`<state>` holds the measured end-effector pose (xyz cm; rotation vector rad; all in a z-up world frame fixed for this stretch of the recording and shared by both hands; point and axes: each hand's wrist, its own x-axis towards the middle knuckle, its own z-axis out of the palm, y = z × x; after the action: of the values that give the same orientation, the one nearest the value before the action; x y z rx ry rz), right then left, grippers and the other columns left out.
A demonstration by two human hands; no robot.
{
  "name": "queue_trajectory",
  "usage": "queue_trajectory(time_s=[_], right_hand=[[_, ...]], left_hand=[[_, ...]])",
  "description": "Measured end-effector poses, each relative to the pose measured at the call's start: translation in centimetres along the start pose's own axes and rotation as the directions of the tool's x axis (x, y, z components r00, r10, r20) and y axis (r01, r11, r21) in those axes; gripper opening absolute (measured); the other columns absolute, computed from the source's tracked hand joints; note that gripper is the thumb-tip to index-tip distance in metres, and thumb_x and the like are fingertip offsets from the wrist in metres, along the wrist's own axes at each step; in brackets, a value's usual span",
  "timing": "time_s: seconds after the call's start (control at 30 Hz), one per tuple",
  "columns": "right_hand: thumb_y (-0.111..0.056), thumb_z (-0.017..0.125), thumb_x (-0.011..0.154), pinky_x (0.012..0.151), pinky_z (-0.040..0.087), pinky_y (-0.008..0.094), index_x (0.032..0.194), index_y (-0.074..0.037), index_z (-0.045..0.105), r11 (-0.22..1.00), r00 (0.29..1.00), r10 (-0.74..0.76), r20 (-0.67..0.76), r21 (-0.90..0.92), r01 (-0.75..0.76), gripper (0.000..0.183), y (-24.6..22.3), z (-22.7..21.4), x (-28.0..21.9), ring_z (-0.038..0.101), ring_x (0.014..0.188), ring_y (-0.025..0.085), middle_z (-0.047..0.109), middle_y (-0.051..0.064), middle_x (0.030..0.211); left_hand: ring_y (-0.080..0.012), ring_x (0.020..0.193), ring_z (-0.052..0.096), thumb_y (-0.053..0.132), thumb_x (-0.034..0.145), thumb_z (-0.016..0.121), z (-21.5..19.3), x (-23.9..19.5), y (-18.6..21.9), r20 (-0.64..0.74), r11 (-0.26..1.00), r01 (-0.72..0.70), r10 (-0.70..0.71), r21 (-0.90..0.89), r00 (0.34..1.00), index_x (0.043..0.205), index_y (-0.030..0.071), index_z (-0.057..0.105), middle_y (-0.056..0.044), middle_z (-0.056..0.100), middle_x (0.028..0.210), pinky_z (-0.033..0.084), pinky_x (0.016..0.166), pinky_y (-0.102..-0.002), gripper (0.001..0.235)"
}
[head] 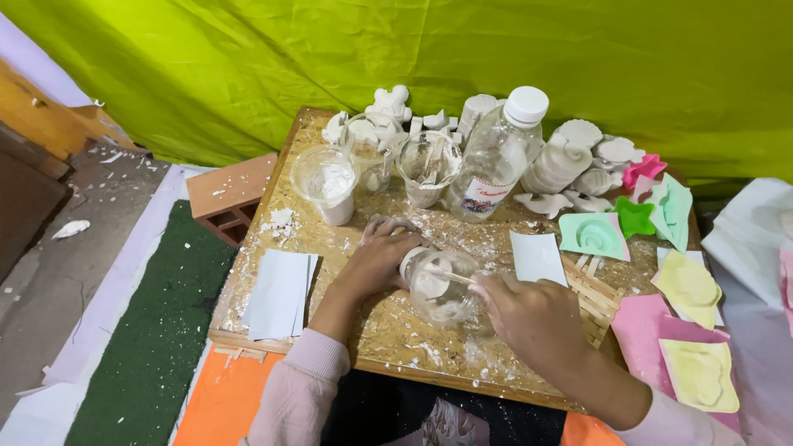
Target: Mixing a white paste in a cup and carefully filling small decorative molds on a table.
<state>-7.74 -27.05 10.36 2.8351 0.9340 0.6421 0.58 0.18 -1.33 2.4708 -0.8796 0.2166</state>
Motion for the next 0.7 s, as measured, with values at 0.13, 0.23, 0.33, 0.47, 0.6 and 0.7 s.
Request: queue_trajectory(time_s=[0.13,0.23,0.33,0.47,0.6,0.7], right_hand=[[-0.043,0.061,0.095,0.035,0.045,0.043,0.111,-0.021,0.061,0.991,0.975,0.136,0.177,-0.017,-0.135,0.027,0.9,1.0,-1.1,0.053,0.035,0.023,0.049,0.001,0.041],[-0.034,0.052,0.103,0.027,0.039,0.029,0.102,-0.015,0.059,0.966,0.932,0.148,0.330,0.154,-0.208,0.020,1.0,0.3,-0.4,0.043,0.029,0.011,0.046,-0.007,0.042],[-0.040,0.055,0.099,0.036,0.051,0.038,0.113,-0.021,0.062,0.947,0.943,0.205,0.261,0.192,-0.259,0.025,0.8,0.0,-0.2,0.057,0.035,0.018,0.058,-0.002,0.045],[-0.021,0.068,0.093,0.037,0.052,0.028,0.108,-0.015,0.074,0.954,0.996,0.087,-0.010,0.290,-0.080,0.018,0.5,-1.0,0.5,0.061,0.046,0.012,0.075,-0.002,0.085],[-0.019,0.058,0.098,0.041,0.050,0.025,0.103,-0.009,0.075,0.926,0.988,0.067,0.142,0.359,-0.114,0.021,-0.5,-4.3,3.8,0.063,0.042,0.017,0.070,0.010,0.062],[-0.024,0.058,0.099,0.043,0.052,0.027,0.108,-0.010,0.073,0.917,0.989,0.069,0.130,0.383,-0.114,0.022,-1.5,-4.9,5.9,0.065,0.044,0.017,0.070,0.009,0.064]], left_hand=[[-0.0317,0.132,0.046,0.054,0.057,0.090,0.0,-0.2,0.0,-0.005,1.000,-0.018,0.018,0.017,1.000,0.127,0.023,0.058,0.000,0.071,0.125,0.024,0.107,-0.062,0.083],[-0.0311,0.139,0.041,0.061,0.056,0.088,-0.5,0.1,0.5,0.065,0.999,0.037,-0.037,0.006,0.997,0.129,0.020,0.057,-0.002,0.069,0.130,0.017,0.112,-0.068,0.089],[-0.0291,0.138,0.040,0.060,0.058,0.088,-1.0,-0.1,0.8,0.075,0.998,0.057,-0.056,-0.010,0.996,0.130,0.024,0.058,0.000,0.066,0.132,0.018,0.113,-0.065,0.086],[-0.0282,0.140,0.037,0.067,0.057,0.084,-1.7,-0.6,1.1,0.062,0.998,0.057,-0.056,-0.027,0.997,0.133,0.026,0.058,0.003,0.059,0.141,0.021,0.109,-0.059,0.091],[-0.0292,0.139,0.041,0.082,0.041,0.076,-3.6,-1.8,2.2,0.055,0.984,0.174,-0.173,-0.022,0.983,0.137,0.018,0.057,-0.007,0.059,0.142,0.026,0.114,-0.052,0.118],[-0.0432,0.140,0.038,0.100,0.021,0.057,-3.9,-3.0,2.8,0.015,0.946,0.213,-0.216,-0.245,0.976,0.143,0.010,0.050,-0.020,0.054,0.145,0.020,0.118,-0.061,0.152]])
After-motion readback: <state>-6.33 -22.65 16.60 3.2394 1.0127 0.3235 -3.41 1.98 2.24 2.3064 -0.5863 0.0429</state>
